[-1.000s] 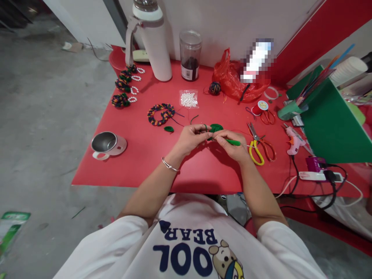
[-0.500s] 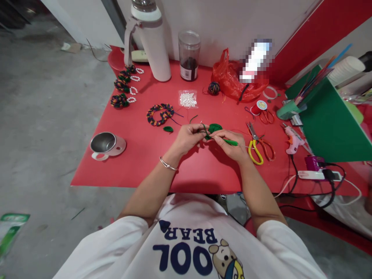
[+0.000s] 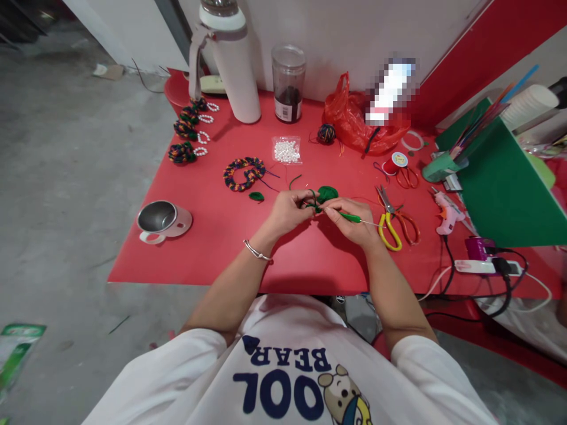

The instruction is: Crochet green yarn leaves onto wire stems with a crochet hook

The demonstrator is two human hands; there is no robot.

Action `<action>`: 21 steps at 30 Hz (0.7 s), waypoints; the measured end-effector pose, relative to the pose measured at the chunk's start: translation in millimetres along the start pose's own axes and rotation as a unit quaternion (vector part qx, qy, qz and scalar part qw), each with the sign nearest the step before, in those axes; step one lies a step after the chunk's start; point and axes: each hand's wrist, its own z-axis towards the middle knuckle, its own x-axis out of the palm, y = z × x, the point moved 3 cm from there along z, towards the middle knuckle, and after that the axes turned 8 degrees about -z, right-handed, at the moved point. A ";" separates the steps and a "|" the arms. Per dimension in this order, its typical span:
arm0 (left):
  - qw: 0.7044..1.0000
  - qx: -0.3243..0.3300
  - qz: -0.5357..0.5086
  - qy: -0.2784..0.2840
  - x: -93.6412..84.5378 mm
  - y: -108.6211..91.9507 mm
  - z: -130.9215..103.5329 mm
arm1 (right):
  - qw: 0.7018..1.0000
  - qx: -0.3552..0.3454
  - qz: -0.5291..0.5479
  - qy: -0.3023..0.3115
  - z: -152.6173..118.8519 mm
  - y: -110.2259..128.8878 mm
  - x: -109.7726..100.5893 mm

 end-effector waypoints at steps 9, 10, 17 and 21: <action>0.998 0.000 -0.059 0.002 -2.1 -0.9 -0.9 | 0.988 0.095 0.120 -0.019 -1.2 -5.6 -5.8; 0.998 0.005 -0.066 0.008 -1.8 -1.6 -1.2 | 0.981 0.106 0.160 -0.030 -1.5 -8.5 -4.7; 0.990 0.034 -0.135 0.026 3.7 -3.0 -3.3 | 0.961 0.057 0.260 -0.072 0.3 -15.6 7.7; 0.986 0.031 -0.163 -0.004 6.7 1.9 -2.0 | 0.986 -0.025 0.114 -0.115 -0.1 -2.3 4.8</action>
